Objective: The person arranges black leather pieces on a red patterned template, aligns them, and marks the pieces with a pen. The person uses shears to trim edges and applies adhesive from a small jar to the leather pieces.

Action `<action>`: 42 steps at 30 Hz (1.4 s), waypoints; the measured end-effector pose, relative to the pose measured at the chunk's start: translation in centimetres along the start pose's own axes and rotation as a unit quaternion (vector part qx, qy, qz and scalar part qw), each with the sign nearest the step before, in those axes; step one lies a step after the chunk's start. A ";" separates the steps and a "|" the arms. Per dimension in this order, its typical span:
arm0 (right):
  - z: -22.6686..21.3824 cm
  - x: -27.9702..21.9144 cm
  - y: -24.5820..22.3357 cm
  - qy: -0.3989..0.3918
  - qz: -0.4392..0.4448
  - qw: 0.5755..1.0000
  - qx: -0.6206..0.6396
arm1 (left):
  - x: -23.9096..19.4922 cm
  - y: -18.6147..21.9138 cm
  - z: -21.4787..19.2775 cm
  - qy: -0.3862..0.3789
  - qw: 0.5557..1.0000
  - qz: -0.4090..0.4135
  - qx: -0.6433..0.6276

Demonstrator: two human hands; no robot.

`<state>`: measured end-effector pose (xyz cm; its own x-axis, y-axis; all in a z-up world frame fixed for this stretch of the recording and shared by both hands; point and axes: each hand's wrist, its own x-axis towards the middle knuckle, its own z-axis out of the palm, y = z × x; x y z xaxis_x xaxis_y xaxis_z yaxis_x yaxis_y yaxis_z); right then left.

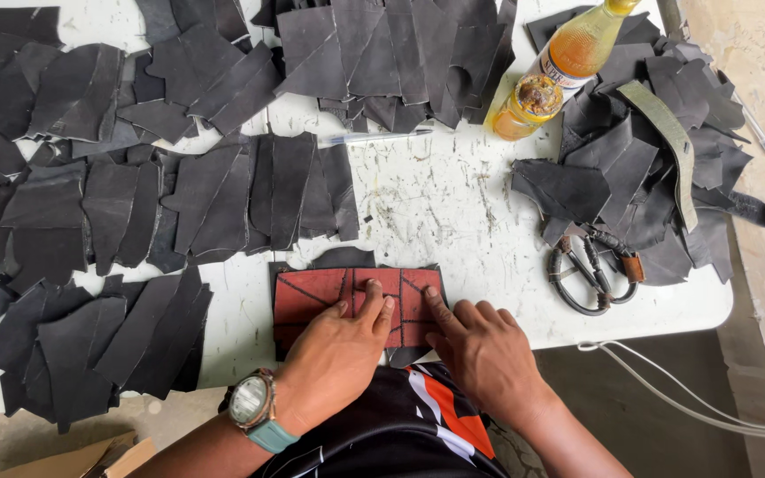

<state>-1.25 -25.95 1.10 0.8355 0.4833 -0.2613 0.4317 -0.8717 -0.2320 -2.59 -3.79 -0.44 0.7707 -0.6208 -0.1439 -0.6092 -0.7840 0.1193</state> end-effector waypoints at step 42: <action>0.3 4.7 7.8 -0.029 0.150 0.842 0.518 | 1.0 -3.8 -1.8 -0.077 0.933 -0.091 -0.339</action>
<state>5.91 -30.46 -2.20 0.8228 0.2835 -0.4926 -0.3489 -0.4322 -0.8315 0.81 -1.45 0.77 0.7818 -0.5126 -0.3551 -0.1733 -0.7257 0.6658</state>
